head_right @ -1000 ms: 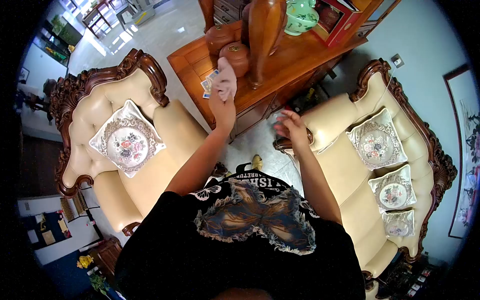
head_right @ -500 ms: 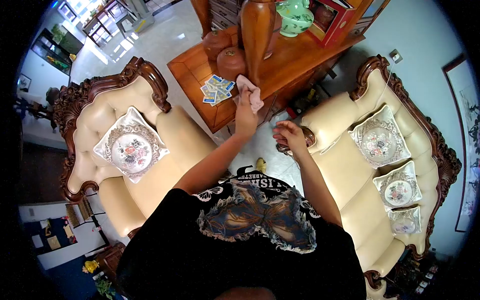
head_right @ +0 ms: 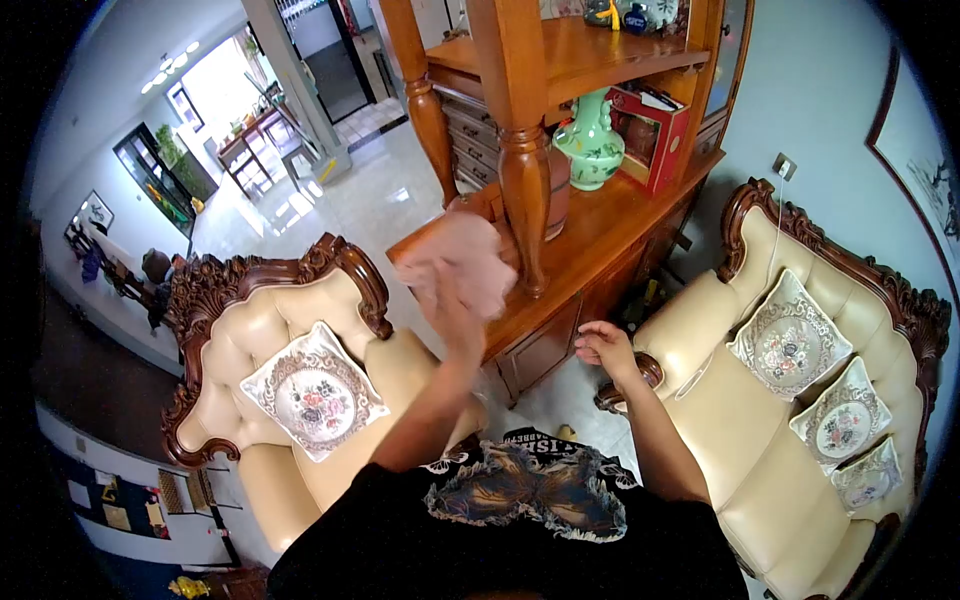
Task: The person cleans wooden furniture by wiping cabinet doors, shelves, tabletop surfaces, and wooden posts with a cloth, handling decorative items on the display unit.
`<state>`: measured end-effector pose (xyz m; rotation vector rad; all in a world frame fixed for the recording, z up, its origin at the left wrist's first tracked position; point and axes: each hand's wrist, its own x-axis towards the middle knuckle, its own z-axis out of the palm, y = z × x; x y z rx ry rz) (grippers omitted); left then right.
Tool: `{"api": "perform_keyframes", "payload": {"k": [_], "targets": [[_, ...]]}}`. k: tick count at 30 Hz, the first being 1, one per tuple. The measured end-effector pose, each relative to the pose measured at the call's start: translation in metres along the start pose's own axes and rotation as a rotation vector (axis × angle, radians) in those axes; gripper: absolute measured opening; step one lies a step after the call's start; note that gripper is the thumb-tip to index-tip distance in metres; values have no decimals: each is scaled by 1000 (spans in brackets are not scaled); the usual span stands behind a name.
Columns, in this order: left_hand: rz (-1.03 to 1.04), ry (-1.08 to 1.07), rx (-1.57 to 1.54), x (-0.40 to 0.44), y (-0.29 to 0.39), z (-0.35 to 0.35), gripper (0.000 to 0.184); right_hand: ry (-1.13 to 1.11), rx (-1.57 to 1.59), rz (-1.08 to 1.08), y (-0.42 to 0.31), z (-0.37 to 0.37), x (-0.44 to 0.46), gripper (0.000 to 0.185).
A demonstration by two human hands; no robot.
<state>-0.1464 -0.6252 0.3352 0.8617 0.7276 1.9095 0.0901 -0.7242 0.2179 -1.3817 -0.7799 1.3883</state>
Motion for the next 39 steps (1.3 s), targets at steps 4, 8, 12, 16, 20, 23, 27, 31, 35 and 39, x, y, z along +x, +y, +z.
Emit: {"api": "perform_keyframes", "payload": {"k": [4,8,12,16,20,23,27,31,35,39], "targets": [[680,-284,248,90,72,84,42,-41,-108,-261,-59,21,22,25],[1115,-530,585,136,109,162,60,-84,-201,-426,-132,57,27,26],[1106,-593,787,120,69,168,66,-8,-214,-604,-137,69,47,33],[1036,-712,816,106,-14,104,62,26,-374,-651,-131,63,57,58],[1097,-623,819,110,12,133,67,-56,-468,-739,-144,66,75,62],[1100,-580,847,115,32,153,69,-18,-573,-815,-144,68,91,64],[1164,-559,842,122,33,152,70,-61,-631,-845,-164,67,83,62],[1041,-596,976,117,60,155,65,-126,-602,-845,-166,64,93,59],[745,-323,519,121,102,184,67,-102,-709,-912,-164,62,105,57],[1143,-259,735,135,122,221,81,-121,-757,-923,-178,65,90,65]]}}
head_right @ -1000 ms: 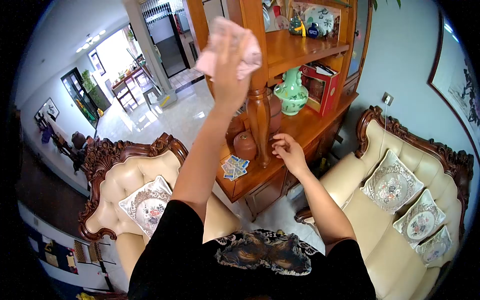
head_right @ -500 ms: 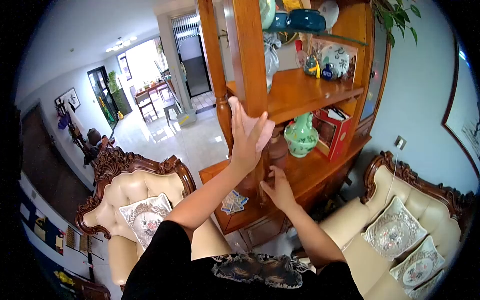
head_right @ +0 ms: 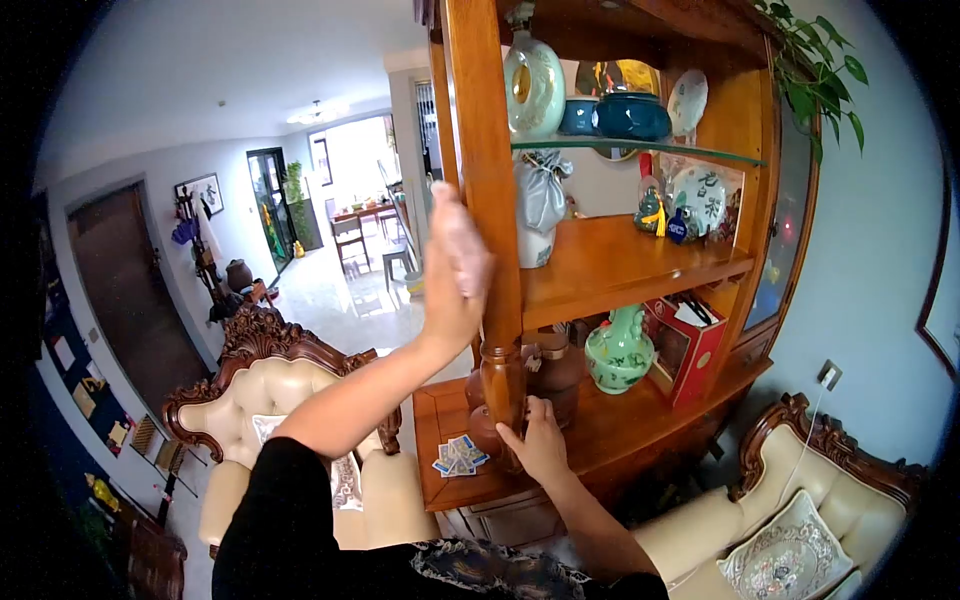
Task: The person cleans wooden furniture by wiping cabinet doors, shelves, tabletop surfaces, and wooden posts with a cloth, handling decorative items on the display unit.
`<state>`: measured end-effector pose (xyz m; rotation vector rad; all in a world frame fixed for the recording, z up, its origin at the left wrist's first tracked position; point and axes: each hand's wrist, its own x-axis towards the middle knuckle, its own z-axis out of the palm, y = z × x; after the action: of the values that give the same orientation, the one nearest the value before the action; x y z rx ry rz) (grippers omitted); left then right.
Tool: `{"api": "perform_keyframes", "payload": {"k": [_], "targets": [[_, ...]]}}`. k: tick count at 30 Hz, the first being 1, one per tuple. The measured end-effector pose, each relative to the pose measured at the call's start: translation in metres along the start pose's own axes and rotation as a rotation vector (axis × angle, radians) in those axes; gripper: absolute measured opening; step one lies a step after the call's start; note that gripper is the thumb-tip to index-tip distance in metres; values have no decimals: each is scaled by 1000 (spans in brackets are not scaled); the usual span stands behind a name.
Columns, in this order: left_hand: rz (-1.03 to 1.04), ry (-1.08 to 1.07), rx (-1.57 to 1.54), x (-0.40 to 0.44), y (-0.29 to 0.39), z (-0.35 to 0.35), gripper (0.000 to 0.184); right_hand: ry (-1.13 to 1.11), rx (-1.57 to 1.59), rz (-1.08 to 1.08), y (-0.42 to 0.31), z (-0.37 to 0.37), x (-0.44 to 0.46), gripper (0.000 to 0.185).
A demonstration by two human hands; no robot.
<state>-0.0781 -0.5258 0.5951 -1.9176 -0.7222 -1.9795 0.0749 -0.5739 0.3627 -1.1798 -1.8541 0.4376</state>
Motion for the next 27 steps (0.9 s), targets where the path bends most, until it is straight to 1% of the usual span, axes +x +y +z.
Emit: {"api": "perform_keyframes", "payload": {"k": [1,2,3,5,8,10,12,14,16,17,18,19,20,21,22,23,24,26,27], "targets": [[163,-106,177,4,0,6,76,-19,-9,-5,5,2,1,81],[325,-213,356,10,-2,11,71,-15,-2,-17,7,4,3,81],[375,-218,350,20,-6,13,77,-19,39,-2,8,8,5,89],[399,-218,361,49,-8,11,77,-51,125,1,16,16,11,106],[427,-203,411,111,2,8,77,-45,109,11,10,14,10,101],[484,-149,468,155,2,13,75,-51,136,28,7,11,8,98],[630,-76,553,200,2,16,70,-55,160,50,7,11,8,95],[671,-78,642,240,7,16,64,-44,45,29,10,14,9,91],[908,36,734,284,9,17,55,-15,17,26,15,22,6,92],[979,119,808,294,15,18,43,3,-9,20,16,23,6,92],[1046,203,883,303,21,19,35,7,-13,22,15,22,4,92],[893,-96,686,319,27,12,40,-7,-2,18,12,19,5,92],[892,-87,687,336,24,16,40,-24,5,11,10,16,6,93],[921,-174,669,352,22,20,42,-25,-10,7,12,17,6,93],[954,-259,649,365,19,24,48,-19,-18,0,14,19,7,93],[1003,-232,808,368,20,27,45,-16,-28,6,15,21,5,93],[1002,-224,809,375,19,27,45,-16,-37,12,14,22,5,93],[1277,-157,735,385,27,23,42,-27,-46,37,14,22,5,94],[1276,-151,734,387,33,21,42,-30,-38,42,16,24,4,94]]}}
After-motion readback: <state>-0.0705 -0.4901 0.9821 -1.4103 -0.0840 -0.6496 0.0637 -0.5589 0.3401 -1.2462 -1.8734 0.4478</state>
